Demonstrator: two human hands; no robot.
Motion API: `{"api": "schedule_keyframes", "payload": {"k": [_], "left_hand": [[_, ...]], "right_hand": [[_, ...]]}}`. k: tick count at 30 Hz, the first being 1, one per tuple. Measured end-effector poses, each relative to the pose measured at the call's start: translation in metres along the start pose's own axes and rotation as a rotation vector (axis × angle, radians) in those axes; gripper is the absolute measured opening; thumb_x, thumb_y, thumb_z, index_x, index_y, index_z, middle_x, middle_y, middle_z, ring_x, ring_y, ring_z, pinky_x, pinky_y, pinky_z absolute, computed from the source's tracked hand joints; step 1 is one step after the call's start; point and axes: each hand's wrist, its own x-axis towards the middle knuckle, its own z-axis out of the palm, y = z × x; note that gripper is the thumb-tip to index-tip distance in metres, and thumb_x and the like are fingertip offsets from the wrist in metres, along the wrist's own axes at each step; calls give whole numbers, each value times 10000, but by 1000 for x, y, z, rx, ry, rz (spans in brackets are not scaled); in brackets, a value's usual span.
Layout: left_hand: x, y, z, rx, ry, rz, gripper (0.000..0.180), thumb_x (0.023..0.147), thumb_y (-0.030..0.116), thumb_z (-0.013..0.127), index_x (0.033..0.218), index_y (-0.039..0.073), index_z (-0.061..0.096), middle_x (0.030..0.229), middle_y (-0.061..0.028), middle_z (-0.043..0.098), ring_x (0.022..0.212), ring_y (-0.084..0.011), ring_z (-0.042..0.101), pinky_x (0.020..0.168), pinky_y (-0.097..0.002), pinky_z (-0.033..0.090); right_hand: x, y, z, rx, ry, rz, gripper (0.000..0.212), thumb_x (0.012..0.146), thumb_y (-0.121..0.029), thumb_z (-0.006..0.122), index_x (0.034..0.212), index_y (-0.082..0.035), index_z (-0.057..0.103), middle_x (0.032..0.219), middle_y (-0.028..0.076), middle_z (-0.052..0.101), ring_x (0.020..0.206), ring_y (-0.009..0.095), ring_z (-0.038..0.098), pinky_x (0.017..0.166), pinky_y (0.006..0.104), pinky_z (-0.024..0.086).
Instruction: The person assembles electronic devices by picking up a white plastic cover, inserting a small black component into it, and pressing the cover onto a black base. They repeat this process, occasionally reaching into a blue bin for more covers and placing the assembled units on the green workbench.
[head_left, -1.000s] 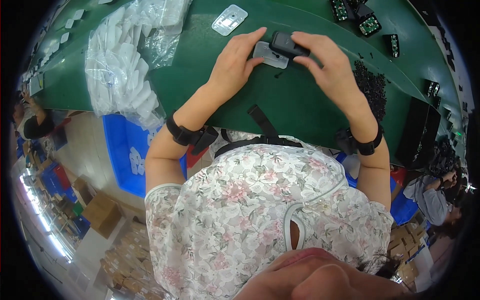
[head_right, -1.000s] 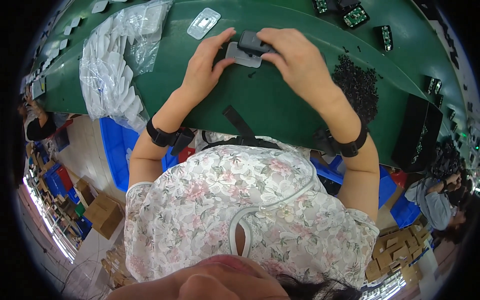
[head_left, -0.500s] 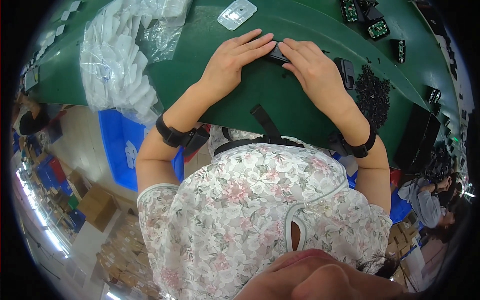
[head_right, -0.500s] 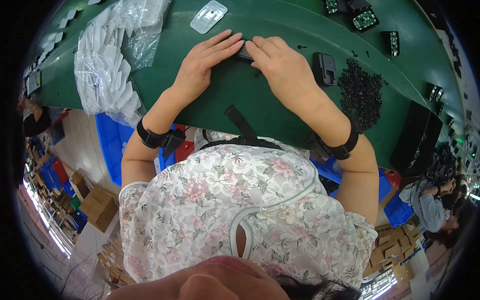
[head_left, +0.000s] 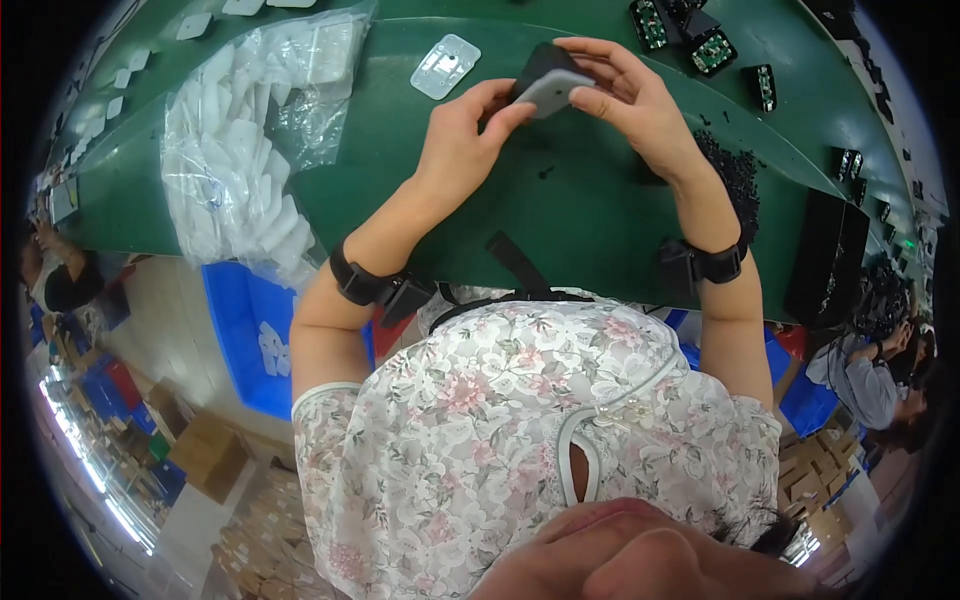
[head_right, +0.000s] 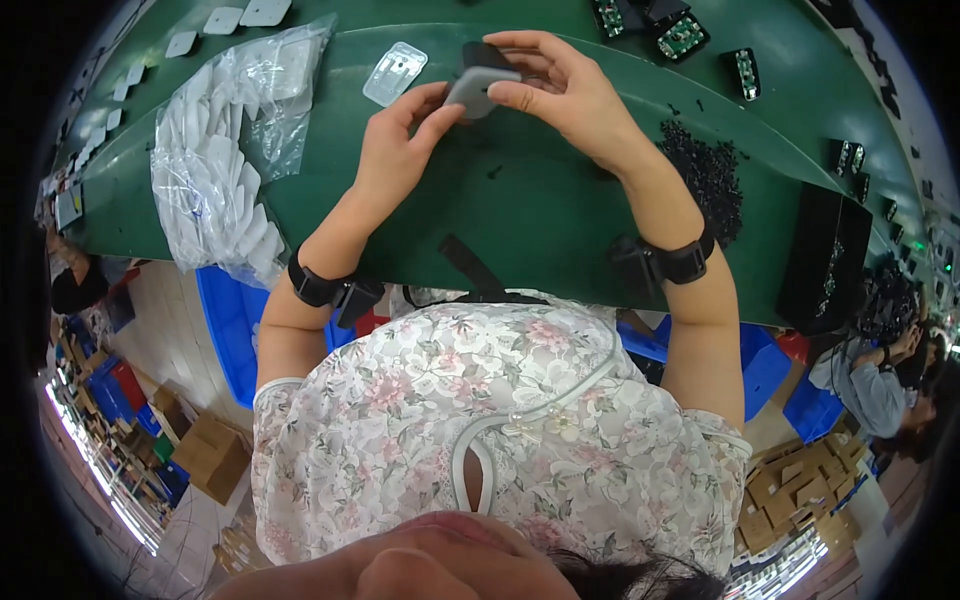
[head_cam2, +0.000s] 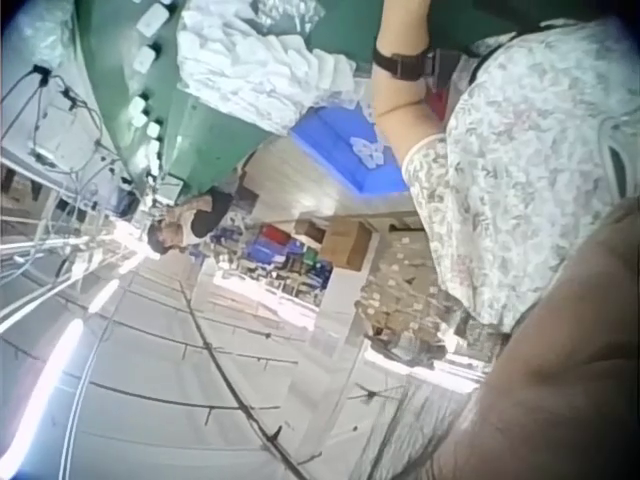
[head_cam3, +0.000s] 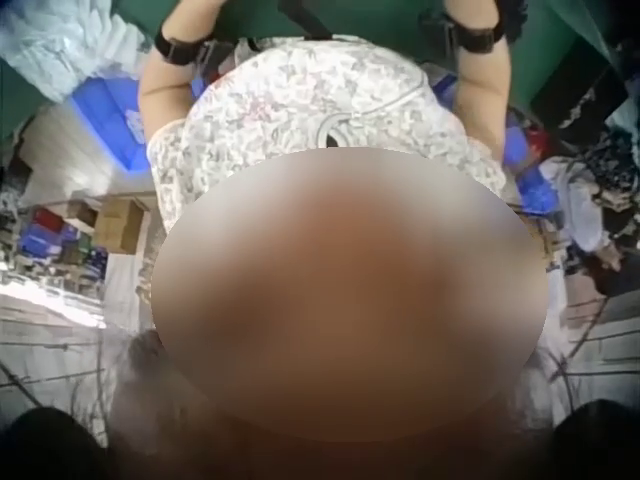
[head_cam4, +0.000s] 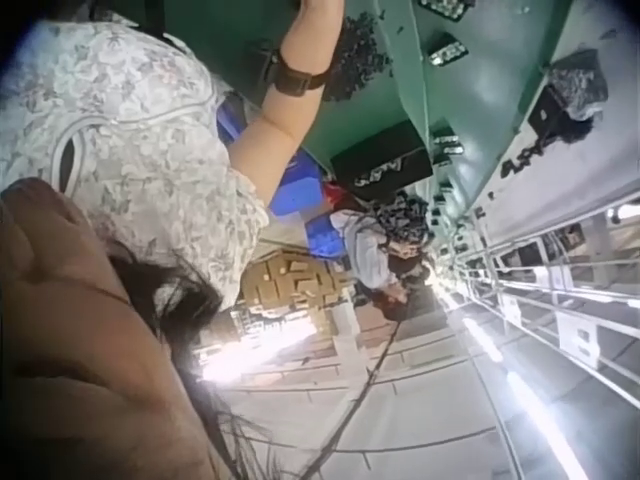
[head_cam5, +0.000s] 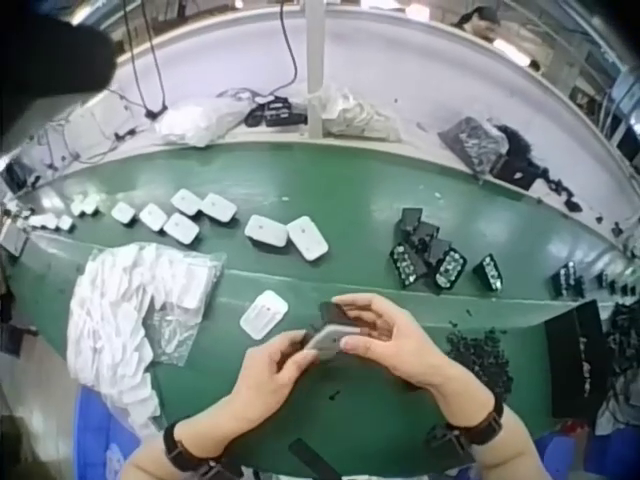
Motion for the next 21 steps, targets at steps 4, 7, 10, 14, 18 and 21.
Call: {"api": "schedule_keyframes", "payload": {"k": [4, 7, 10, 14, 18, 21], "left_hand": [[10, 9, 9, -202, -58, -84, 342, 889, 173, 641, 1161, -24, 578, 900, -101, 696, 790, -146, 649, 699, -262, 494], [8, 12, 0, -44, 151, 132, 337, 885, 155, 640, 1174, -6, 576, 989, -98, 674, 816, -157, 635, 706, -259, 490], [-4, 4, -25, 145, 248, 201, 330, 873, 105, 638, 1185, 17, 575, 1066, -94, 636, 821, -158, 617, 699, -259, 487], [-34, 1, -51, 230, 308, 179, 324, 865, 55, 626, 1186, 35, 581, 1074, -91, 619, 836, -150, 601, 703, -262, 483], [-66, -7, -66, 268, 412, 95, 310, 883, 22, 584, 1193, 38, 583, 1103, -102, 606, 880, -156, 604, 754, -263, 475], [-78, -6, -72, 287, 466, 17, 282, 915, 50, 555, 1195, 28, 581, 1125, -105, 600, 905, -165, 608, 788, -273, 479]], "right_hand": [[11, -7, 3, -68, 64, -74, 477, 855, -38, 650, 1309, -44, 505, 1169, 71, 597, 1085, 136, 553, 948, 263, 432], [43, -15, -16, -165, 208, -57, 353, 808, -33, 676, 1115, 11, 509, 1034, 123, 619, 931, 163, 608, 799, 293, 495], [80, -9, -54, -613, 100, -43, 360, 796, -16, 673, 1129, 13, 538, 1027, 136, 640, 908, 196, 622, 803, 304, 503], [118, 1, -84, -877, -129, -19, 320, 801, -113, 690, 1088, 8, 620, 1044, 150, 639, 932, 263, 629, 833, 337, 495], [118, 0, -93, -965, -129, -114, 345, 806, -167, 692, 1099, 4, 627, 1043, 154, 633, 986, 293, 609, 859, 354, 484], [110, -4, -98, -1235, 141, -607, 232, 850, -205, 614, 1028, -64, 660, 1072, 134, 627, 1043, 288, 577, 945, 371, 433]]}}
